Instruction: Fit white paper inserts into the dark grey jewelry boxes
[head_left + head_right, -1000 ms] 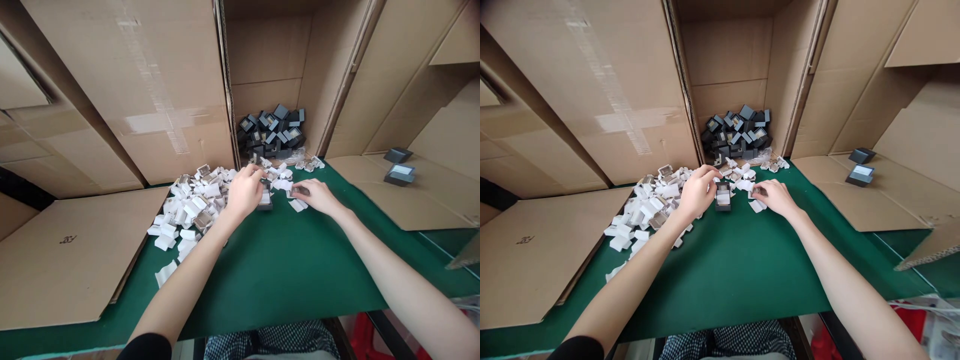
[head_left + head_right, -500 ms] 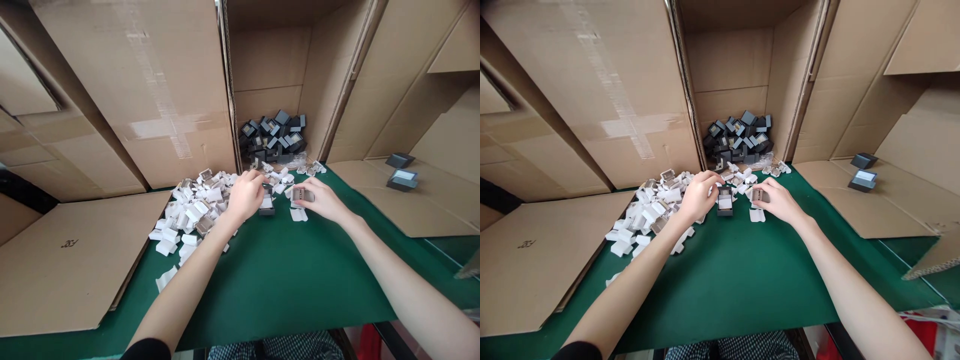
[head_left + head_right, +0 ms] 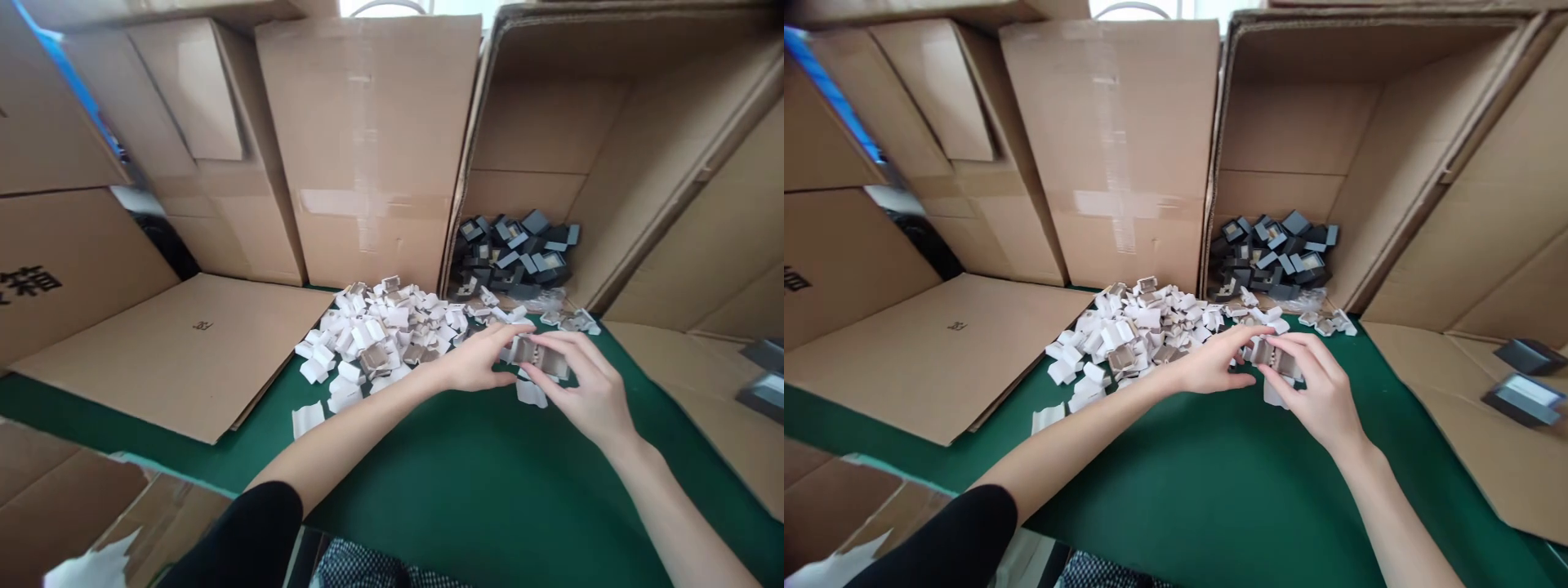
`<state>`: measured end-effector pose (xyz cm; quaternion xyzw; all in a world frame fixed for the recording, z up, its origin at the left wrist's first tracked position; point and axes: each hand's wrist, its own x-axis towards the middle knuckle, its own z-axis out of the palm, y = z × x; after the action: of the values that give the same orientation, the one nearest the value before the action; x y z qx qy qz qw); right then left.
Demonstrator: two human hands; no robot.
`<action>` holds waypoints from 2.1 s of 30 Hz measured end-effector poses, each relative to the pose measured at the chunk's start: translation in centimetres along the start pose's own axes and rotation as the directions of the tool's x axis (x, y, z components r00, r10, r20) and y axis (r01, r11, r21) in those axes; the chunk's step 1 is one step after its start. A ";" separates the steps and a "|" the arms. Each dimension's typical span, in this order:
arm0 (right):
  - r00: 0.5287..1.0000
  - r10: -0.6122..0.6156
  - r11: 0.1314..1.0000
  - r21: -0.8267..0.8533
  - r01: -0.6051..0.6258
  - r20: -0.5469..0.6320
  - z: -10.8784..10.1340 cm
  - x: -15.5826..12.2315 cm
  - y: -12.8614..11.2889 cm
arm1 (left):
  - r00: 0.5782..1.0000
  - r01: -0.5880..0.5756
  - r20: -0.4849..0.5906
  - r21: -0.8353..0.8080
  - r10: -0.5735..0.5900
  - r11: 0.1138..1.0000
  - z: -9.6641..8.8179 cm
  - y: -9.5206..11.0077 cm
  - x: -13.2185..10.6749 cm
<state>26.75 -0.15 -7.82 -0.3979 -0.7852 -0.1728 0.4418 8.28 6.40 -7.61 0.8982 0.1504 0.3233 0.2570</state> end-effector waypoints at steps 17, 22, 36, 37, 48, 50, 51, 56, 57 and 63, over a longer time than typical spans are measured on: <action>0.989 0.138 0.990 -0.011 -0.138 0.051 0.1 0.0 -0.3 | 0.994 0.003 -0.109 0.230 0.023 0.973 -3.4 -0.7 -0.2; 0.990 0.141 0.990 -0.021 -0.141 0.020 0.1 0.1 -0.7 | 0.994 -0.019 -0.092 0.319 0.051 0.948 -3.5 -0.9 -0.4; 0.986 0.160 0.986 -0.046 -0.158 0.038 0.0 -0.2 -1.1 | 0.998 0.015 -0.058 0.421 0.010 0.907 -3.1 -0.6 -0.5; 0.986 0.164 0.986 -0.036 -0.163 0.030 0.0 -0.2 -1.3 | 0.998 0.011 -0.058 0.426 0.015 0.905 -3.0 -0.6 -0.5; 0.960 0.279 0.851 0.462 -0.249 0.004 1.7 -0.3 -2.4 | 0.999 0.020 -0.044 0.195 -0.012 0.981 -2.2 0.1 -0.9; 0.960 0.279 0.777 0.581 -0.241 0.024 2.0 -0.1 -2.3 | 0.997 0.061 -0.044 -0.030 -0.063 0.998 -2.2 0.2 -0.8; 0.957 0.289 0.758 0.604 -0.247 0.029 2.1 -0.1 -2.1 | 0.995 0.085 -0.032 -0.154 -0.091 0.984 -2.1 0.2 -0.8; 0.909 0.409 0.724 0.578 -0.376 0.078 2.7 -0.4 -1.4 | 0.975 0.210 0.047 -0.506 -0.216 0.837 -1.7 0.5 -0.6; 0.905 0.418 0.735 0.556 -0.387 0.077 2.7 -0.4 -1.4 | 0.972 0.222 0.050 -0.524 -0.230 0.823 -1.6 0.5 -0.6; 0.966 0.258 0.906 0.349 -0.238 -0.012 1.6 0.2 -1.4 | 0.939 0.330 0.128 -0.602 -0.320 0.727 -1.4 0.3 -0.5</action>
<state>24.68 0.05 -8.48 -0.4059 -0.7332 0.0136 0.5454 7.02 6.43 -6.81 0.7271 0.1894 0.2976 0.5889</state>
